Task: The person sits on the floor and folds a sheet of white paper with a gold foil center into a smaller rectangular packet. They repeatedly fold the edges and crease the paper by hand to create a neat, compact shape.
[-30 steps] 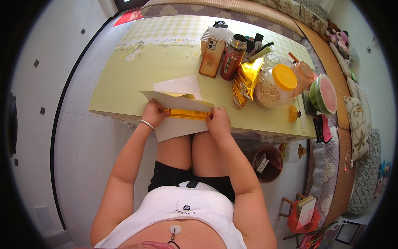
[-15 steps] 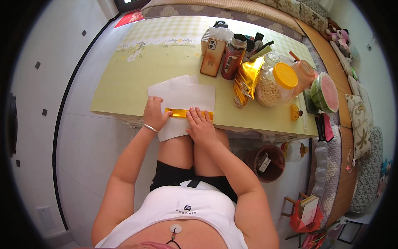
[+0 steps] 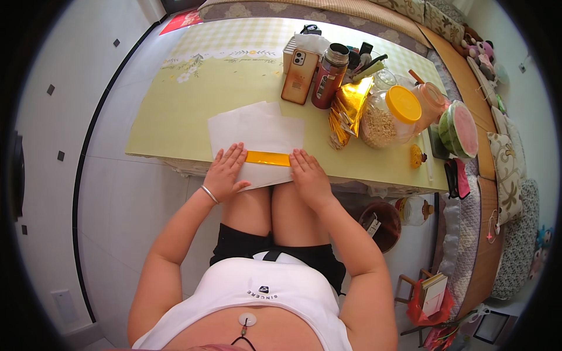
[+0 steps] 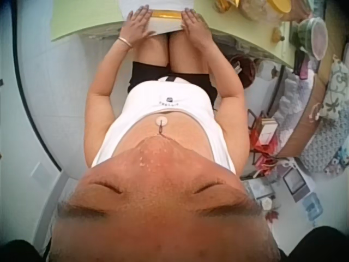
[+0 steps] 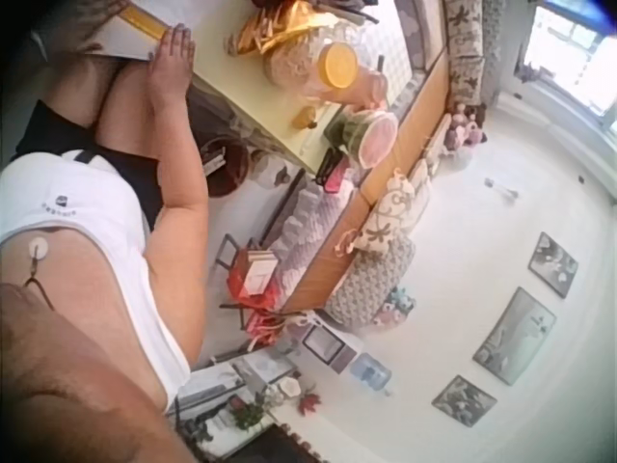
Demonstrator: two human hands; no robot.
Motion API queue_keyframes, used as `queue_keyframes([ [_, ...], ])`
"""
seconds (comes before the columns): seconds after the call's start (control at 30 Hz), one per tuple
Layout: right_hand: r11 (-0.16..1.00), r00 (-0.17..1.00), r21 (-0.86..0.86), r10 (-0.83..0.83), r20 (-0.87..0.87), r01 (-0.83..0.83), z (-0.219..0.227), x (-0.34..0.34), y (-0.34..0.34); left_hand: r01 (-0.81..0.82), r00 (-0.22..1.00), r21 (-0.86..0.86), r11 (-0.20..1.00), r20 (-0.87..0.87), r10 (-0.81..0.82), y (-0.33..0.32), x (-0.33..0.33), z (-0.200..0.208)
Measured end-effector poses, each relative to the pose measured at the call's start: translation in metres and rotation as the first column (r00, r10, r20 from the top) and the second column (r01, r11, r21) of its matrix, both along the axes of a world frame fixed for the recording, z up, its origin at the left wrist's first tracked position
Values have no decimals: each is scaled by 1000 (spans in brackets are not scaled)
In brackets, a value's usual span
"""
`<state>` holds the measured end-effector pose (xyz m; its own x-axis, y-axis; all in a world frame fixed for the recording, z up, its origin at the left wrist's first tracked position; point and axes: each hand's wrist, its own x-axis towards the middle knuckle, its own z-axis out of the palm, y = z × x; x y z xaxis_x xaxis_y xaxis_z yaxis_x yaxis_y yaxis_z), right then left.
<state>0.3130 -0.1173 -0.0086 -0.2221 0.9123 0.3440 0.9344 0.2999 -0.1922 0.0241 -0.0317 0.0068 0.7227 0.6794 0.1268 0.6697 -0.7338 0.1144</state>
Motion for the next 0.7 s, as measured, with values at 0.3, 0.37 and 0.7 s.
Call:
queue_keyframes([
  [0.3,987,984,116,89,155,-107,13,3,15,-85,994,277,957,90,63,0,28,18],
  [0.37,985,996,154,69,60,-77,6,6,13,-61,991,148,987,131,41,-1,42,28],
  [0.7,985,978,153,105,-180,-77,51,-9,-7,28,952,274,961,286,-109,-11,83,28],
])
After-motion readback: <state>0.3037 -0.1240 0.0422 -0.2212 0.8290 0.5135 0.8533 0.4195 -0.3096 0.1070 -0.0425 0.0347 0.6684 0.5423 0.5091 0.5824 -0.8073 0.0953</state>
